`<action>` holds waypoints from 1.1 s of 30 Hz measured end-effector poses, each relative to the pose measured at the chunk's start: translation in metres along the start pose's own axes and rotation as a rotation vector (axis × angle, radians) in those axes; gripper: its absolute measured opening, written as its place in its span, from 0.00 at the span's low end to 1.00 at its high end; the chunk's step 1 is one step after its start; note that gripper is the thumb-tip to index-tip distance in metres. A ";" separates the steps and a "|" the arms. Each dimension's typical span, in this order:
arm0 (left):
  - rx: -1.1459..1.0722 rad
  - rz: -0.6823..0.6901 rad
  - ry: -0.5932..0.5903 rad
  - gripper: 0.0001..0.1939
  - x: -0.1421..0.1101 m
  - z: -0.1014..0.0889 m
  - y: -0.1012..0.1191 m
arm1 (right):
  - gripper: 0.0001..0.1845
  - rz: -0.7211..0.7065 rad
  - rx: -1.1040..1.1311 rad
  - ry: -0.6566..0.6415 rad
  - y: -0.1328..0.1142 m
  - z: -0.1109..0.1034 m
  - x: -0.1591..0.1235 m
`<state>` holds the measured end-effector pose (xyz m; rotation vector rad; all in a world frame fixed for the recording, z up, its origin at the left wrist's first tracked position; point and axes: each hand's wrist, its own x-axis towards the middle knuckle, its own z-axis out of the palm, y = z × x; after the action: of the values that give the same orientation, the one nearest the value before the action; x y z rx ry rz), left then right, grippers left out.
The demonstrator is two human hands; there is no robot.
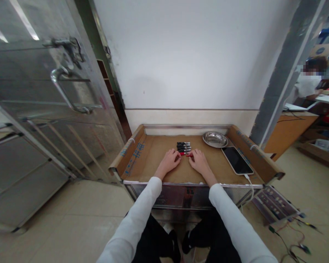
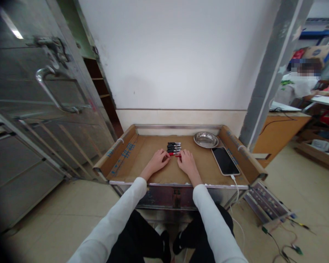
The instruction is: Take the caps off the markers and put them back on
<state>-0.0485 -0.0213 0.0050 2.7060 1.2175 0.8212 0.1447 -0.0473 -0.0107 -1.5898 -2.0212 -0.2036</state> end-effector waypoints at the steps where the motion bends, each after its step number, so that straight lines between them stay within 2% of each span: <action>1: 0.019 -0.011 0.005 0.05 0.001 -0.001 0.001 | 0.07 0.003 -0.001 0.001 0.000 0.000 0.000; 3: 0.081 -0.073 0.047 0.06 0.003 -0.002 0.003 | 0.06 0.017 -0.022 0.003 0.001 0.001 0.000; 7: 0.197 -0.234 0.213 0.07 0.009 -0.002 0.003 | 0.05 0.056 -0.089 -0.002 -0.001 0.001 0.000; 12: 0.177 -0.294 0.358 0.09 0.021 0.004 0.004 | 0.07 0.052 -0.127 0.024 -0.005 -0.004 0.001; 15: 0.146 -0.260 0.356 0.11 0.030 0.010 0.009 | 0.09 0.061 -0.201 0.094 -0.005 -0.006 0.007; 20: 0.155 -0.206 0.277 0.13 0.040 0.017 0.011 | 0.13 0.120 -0.266 0.197 -0.005 -0.005 0.024; 25: 0.188 -0.130 0.235 0.11 0.039 0.018 0.007 | 0.13 0.024 -0.230 0.139 -0.012 -0.007 0.029; 33: 0.064 -0.042 0.243 0.10 0.037 0.019 0.007 | 0.15 0.029 -0.055 0.148 -0.006 -0.005 0.024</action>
<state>-0.0140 0.0032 0.0075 2.6801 1.3622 1.1521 0.1371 -0.0310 0.0075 -1.5876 -1.8935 -0.3580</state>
